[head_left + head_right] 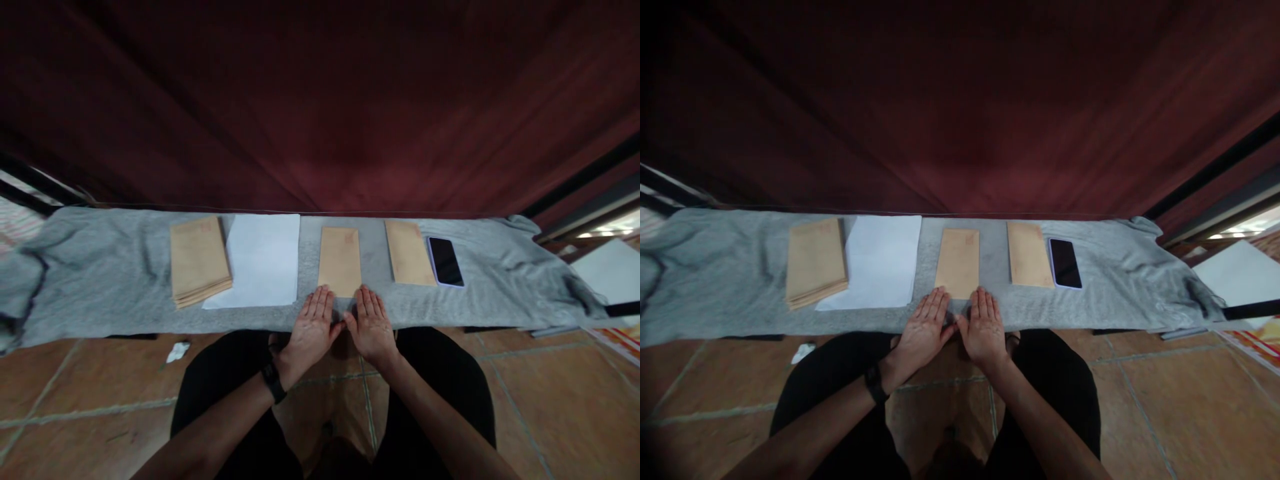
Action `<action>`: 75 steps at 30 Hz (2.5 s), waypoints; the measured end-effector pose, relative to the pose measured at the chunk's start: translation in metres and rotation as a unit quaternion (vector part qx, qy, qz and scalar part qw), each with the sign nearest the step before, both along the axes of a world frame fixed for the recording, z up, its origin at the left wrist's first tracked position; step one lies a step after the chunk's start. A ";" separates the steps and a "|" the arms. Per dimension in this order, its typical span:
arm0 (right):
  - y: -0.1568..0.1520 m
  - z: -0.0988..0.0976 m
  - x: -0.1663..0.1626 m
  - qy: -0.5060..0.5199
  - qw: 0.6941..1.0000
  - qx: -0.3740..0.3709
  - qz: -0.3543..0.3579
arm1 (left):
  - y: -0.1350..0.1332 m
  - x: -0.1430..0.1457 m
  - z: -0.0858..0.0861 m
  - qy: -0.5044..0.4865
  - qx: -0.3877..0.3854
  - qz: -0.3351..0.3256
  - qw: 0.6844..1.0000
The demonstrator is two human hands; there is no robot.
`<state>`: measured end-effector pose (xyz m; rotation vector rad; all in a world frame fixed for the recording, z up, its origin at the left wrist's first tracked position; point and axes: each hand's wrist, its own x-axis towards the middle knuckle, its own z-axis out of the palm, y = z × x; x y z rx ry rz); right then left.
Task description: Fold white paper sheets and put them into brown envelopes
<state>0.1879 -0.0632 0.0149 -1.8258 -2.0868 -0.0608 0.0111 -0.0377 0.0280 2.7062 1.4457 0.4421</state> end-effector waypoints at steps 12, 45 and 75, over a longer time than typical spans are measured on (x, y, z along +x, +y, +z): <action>0.003 0.008 -0.025 0.033 0.994 -0.044 0.093 | 0.000 0.001 -0.010 0.040 0.003 -0.001 0.999; 0.000 0.008 -0.002 -0.018 1.000 -0.007 0.010 | 0.005 0.000 0.008 -0.009 -0.001 0.069 0.998; 0.048 0.041 -0.005 0.087 0.994 -0.026 -0.066 | 0.051 0.033 0.039 -0.570 -0.305 0.046 0.762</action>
